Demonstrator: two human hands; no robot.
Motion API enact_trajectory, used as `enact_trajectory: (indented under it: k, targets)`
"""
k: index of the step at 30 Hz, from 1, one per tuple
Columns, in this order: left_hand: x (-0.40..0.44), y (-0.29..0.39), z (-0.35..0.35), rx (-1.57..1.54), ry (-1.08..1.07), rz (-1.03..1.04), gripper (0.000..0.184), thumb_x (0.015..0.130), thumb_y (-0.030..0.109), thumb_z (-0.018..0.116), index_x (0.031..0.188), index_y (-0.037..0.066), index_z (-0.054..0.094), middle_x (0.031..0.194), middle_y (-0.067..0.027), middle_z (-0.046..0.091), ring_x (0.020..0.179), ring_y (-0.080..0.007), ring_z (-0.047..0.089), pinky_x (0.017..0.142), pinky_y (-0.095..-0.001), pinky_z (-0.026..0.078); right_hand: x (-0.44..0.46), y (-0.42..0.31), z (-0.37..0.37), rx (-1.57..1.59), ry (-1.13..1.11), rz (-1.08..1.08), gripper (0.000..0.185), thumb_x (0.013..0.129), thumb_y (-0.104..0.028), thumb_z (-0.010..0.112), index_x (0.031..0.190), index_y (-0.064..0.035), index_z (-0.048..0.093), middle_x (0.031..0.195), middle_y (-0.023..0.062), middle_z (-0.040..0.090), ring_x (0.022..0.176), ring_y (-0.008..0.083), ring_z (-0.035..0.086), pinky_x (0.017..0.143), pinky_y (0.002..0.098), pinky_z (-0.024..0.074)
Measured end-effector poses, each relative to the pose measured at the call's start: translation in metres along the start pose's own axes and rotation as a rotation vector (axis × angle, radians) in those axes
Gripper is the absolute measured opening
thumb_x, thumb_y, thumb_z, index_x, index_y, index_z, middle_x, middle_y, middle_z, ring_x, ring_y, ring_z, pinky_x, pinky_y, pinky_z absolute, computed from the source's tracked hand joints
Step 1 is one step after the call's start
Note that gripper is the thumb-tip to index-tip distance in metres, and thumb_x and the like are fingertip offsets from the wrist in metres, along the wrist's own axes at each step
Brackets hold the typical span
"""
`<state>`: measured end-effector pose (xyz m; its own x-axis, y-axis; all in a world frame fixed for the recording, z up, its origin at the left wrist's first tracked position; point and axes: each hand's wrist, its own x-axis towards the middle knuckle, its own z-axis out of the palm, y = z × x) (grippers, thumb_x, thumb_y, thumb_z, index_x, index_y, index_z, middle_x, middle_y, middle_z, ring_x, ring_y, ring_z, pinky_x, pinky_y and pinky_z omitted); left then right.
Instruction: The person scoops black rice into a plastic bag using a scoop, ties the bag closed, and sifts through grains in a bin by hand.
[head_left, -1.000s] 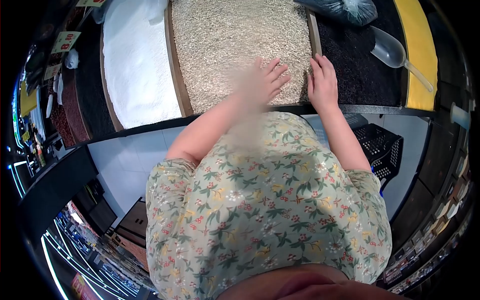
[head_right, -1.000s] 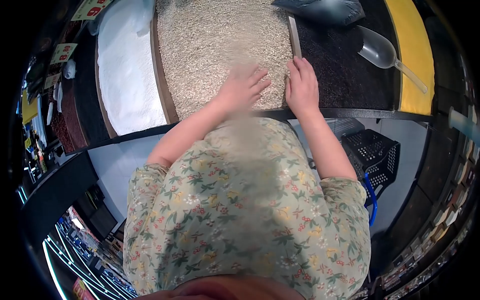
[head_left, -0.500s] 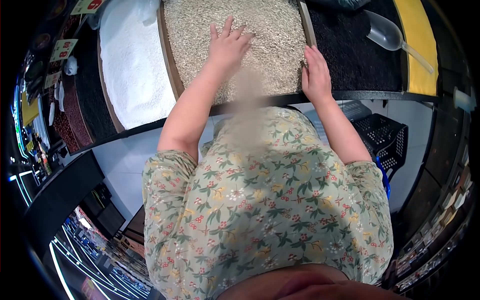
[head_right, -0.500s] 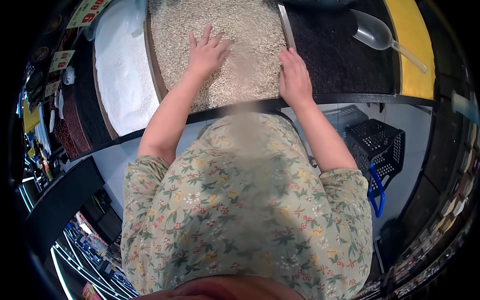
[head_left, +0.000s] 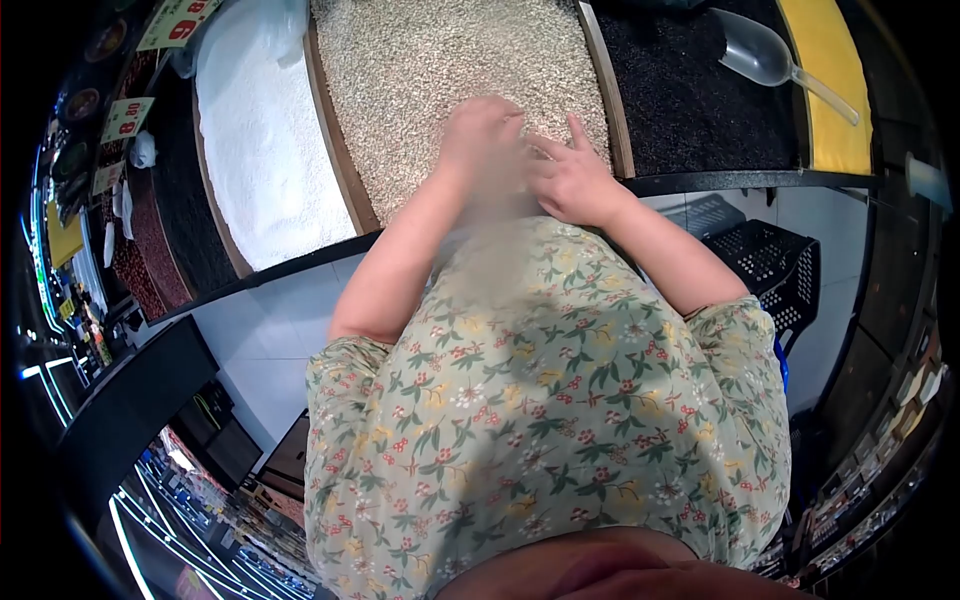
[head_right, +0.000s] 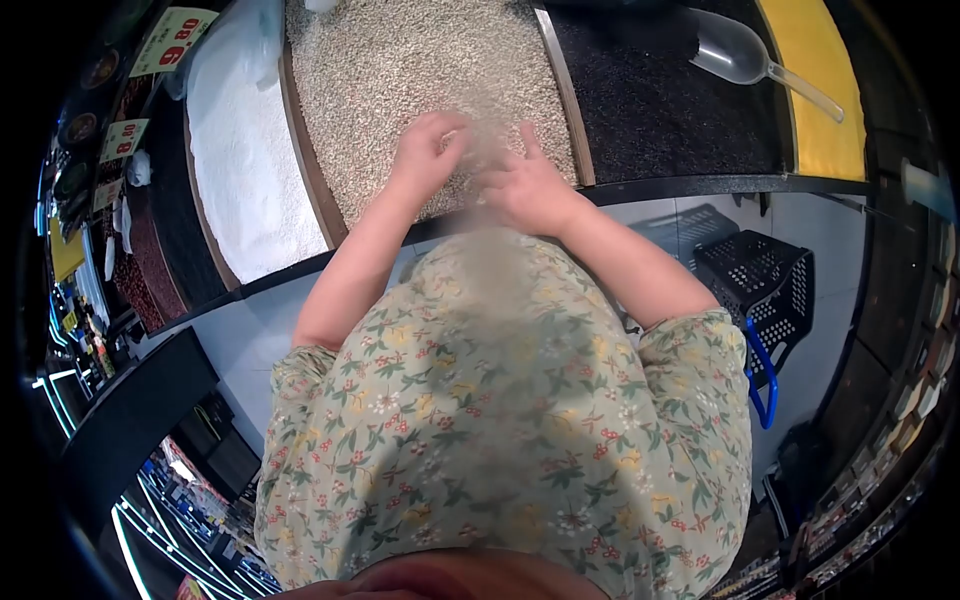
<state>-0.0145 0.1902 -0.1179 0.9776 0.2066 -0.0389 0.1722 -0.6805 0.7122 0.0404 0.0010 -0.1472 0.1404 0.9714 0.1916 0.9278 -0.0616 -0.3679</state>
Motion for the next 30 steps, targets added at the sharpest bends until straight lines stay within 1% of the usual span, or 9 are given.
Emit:
enact_trajectory:
  k: [2, 4, 7, 11, 14, 17, 19, 22, 30]
  targets:
    - [-0.005, 0.014, -0.002, 0.072, 0.078, 0.204, 0.024, 0.081, 0.022, 0.061, 0.095, 0.003, 0.067, 0.098, -0.0128, 0.065, 0.095, -0.0305, 0.060, 0.084, -0.0370, 0.047, 0.010, -0.005, -0.008, -0.021, -0.154, 0.001, 0.016, 0.072, -0.024, 0.065, 0.085, -0.0150, 0.064, 0.108, 0.0001, 0.060, 0.121, 0.0271, 0.046, 0.102, 0.0700, 0.0182]
    - [-0.006, 0.030, -0.004, 0.087, -0.244, 0.379, 0.023, 0.081, 0.020, 0.061, 0.095, 0.004, 0.067, 0.096, -0.0139, 0.065, 0.094, -0.0323, 0.060, 0.083, -0.0391, 0.047, 0.010, -0.008, -0.010, -0.047, -0.299, 0.003, 0.016, 0.073, -0.025, 0.064, 0.084, -0.0149, 0.065, 0.107, 0.0007, 0.061, 0.120, 0.0282, 0.047, 0.104, 0.0693, 0.0169]
    - [-0.017, 0.043, 0.010, 0.012, -0.296, 0.152, 0.021, 0.082, 0.019, 0.060, 0.094, 0.004, 0.067, 0.092, -0.0143, 0.064, 0.090, -0.0338, 0.059, 0.080, -0.0405, 0.047, 0.002, -0.015, -0.004, -0.137, -0.017, 0.023, 0.030, 0.079, -0.024, 0.057, 0.108, -0.0184, 0.064, 0.121, 0.0004, 0.058, 0.120, 0.0235, 0.048, 0.111, 0.0587, 0.0149]
    - [-0.019, 0.025, 0.008, -0.142, -0.189, 0.155, 0.020, 0.082, 0.019, 0.061, 0.094, 0.005, 0.067, 0.092, -0.0133, 0.064, 0.089, -0.0336, 0.060, 0.080, -0.0416, 0.047, -0.014, -0.007, -0.015, 0.129, -0.066, 0.077, 0.030, 0.074, -0.020, 0.065, 0.104, -0.0162, 0.064, 0.117, 0.0049, 0.058, 0.116, 0.0291, 0.050, 0.107, 0.0616, 0.0189]
    - [-0.014, 0.019, 0.005, 0.208, -0.029, 0.374, 0.019, 0.080, 0.016, 0.062, 0.095, 0.005, 0.067, 0.091, -0.0128, 0.064, 0.089, -0.0339, 0.060, 0.080, -0.0418, 0.048, -0.032, 0.000, -0.022, -0.001, 0.347, 0.285, 0.039, 0.069, -0.009, 0.065, 0.107, -0.0160, 0.061, 0.120, 0.0044, 0.056, 0.118, 0.0285, 0.048, 0.102, 0.0538, 0.0321]
    - [-0.008, 0.024, 0.020, 0.361, -0.196, 0.332, 0.025, 0.078, 0.013, 0.063, 0.102, 0.006, 0.065, 0.104, -0.0132, 0.063, 0.101, -0.0342, 0.057, 0.088, -0.0441, 0.045, -0.048, 0.011, -0.017, -0.065, 0.468, 0.485, 0.050, 0.072, -0.006, 0.062, 0.121, -0.0109, 0.054, 0.131, 0.0140, 0.046, 0.123, 0.0365, 0.041, 0.102, 0.0507, 0.0335]
    - [-0.008, 0.017, 0.050, 0.319, -0.083, 0.588, 0.035, 0.077, 0.013, 0.061, 0.111, 0.003, 0.059, 0.121, -0.0153, 0.056, 0.115, -0.0346, 0.050, 0.096, -0.0484, 0.039, -0.043, 0.013, -0.008, -0.057, 0.511, 0.535, 0.050, 0.073, -0.006, 0.062, 0.122, -0.0083, 0.052, 0.132, 0.0155, 0.045, 0.124, 0.0378, 0.039, 0.102, 0.0498, 0.0334]
    - [0.002, 0.018, 0.082, 0.479, -0.122, 0.680, 0.041, 0.079, 0.014, 0.057, 0.116, -0.001, 0.055, 0.131, -0.0168, 0.048, 0.125, -0.0340, 0.041, 0.102, -0.0518, 0.032, -0.035, 0.015, -0.001, -0.110, 0.506, 0.593, 0.051, 0.076, -0.007, 0.061, 0.125, -0.0028, 0.048, 0.134, 0.0186, 0.042, 0.126, 0.0400, 0.036, 0.104, 0.0472, 0.0333]
    - [0.022, 0.008, 0.103, 0.735, -0.021, 0.735, 0.046, 0.084, 0.014, 0.045, 0.125, -0.008, 0.048, 0.129, -0.0213, 0.048, 0.129, -0.0365, 0.035, 0.106, -0.0531, 0.026, -0.036, 0.014, -0.002, -0.163, 0.546, 0.619, 0.052, 0.073, -0.006, 0.060, 0.124, -0.0038, 0.050, 0.130, 0.0169, 0.045, 0.123, 0.0387, 0.040, 0.103, 0.0468, 0.0350]
